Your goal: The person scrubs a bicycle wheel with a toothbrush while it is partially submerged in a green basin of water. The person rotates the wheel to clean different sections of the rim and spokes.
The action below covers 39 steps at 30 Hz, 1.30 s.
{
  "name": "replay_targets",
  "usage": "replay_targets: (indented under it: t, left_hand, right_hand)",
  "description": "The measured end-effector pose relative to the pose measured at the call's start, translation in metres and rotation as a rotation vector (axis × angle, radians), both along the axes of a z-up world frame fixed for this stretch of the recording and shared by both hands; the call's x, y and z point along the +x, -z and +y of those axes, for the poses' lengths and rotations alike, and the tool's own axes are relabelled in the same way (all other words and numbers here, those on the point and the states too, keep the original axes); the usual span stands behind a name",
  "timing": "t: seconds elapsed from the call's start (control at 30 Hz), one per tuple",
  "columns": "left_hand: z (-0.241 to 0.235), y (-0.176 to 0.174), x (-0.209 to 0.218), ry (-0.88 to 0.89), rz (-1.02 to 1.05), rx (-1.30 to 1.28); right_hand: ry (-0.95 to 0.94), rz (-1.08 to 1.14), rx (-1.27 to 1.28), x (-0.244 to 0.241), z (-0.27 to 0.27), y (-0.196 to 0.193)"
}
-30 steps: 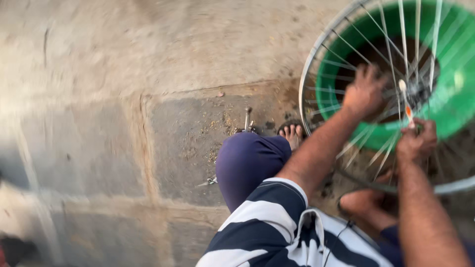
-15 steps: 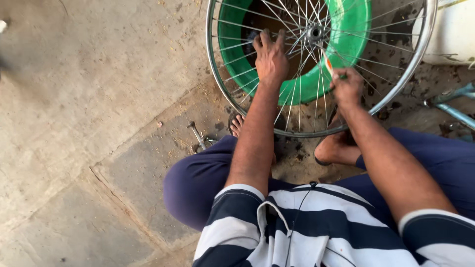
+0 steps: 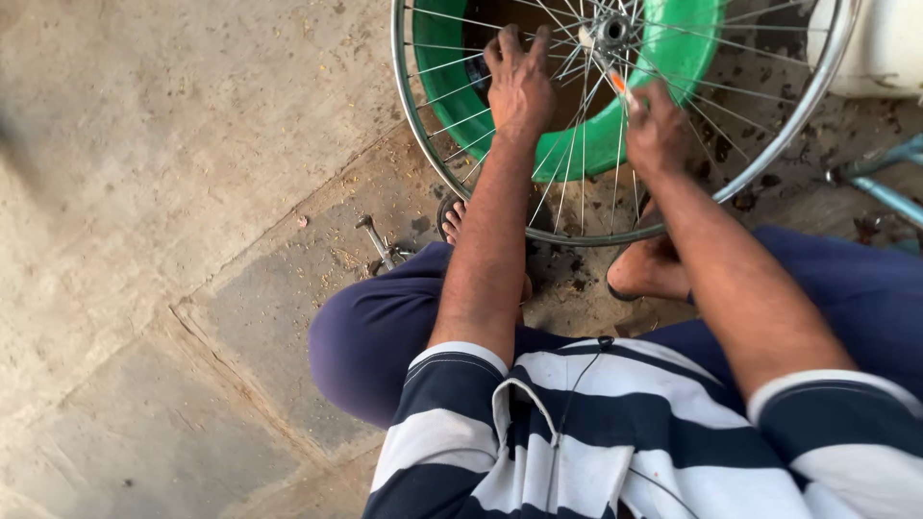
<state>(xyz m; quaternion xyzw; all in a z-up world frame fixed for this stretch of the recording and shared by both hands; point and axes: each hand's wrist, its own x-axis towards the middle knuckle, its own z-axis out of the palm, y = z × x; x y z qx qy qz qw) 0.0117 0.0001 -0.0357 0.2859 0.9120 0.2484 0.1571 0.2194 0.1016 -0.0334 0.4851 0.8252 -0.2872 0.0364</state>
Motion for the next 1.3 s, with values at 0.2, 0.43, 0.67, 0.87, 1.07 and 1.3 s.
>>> replay_targets:
  t: [0.2,0.43,0.67,0.87,1.07,1.3]
  left_hand:
    - [0.003,0.002,0.003,0.043,-0.055,-0.088]
    - [-0.005,-0.006,-0.020,0.165,0.158,-0.003]
    - [-0.001,-0.023,0.012,0.095,0.030,-0.255]
    - [-0.003,-0.020,0.020,0.057,-0.253,-0.043]
    - [-0.010,0.009,-0.026,-0.136,0.584,0.258]
    - [-0.013,0.027,-0.022,-0.033,-0.167,-0.015]
  right_hand:
    - [0.086,0.024,-0.042,0.007,0.003,0.009]
    - [0.091,0.104,-0.190,0.039,0.016,-0.042]
    - [-0.108,0.104,0.040,0.044,0.018,-0.159]
    - [-0.352,0.070,0.171,0.019,0.011,-0.196]
    - [-0.415,0.042,0.122,0.003,0.004,-0.196]
    - [-0.597,-0.155,0.149,-0.046,-0.019,-0.180]
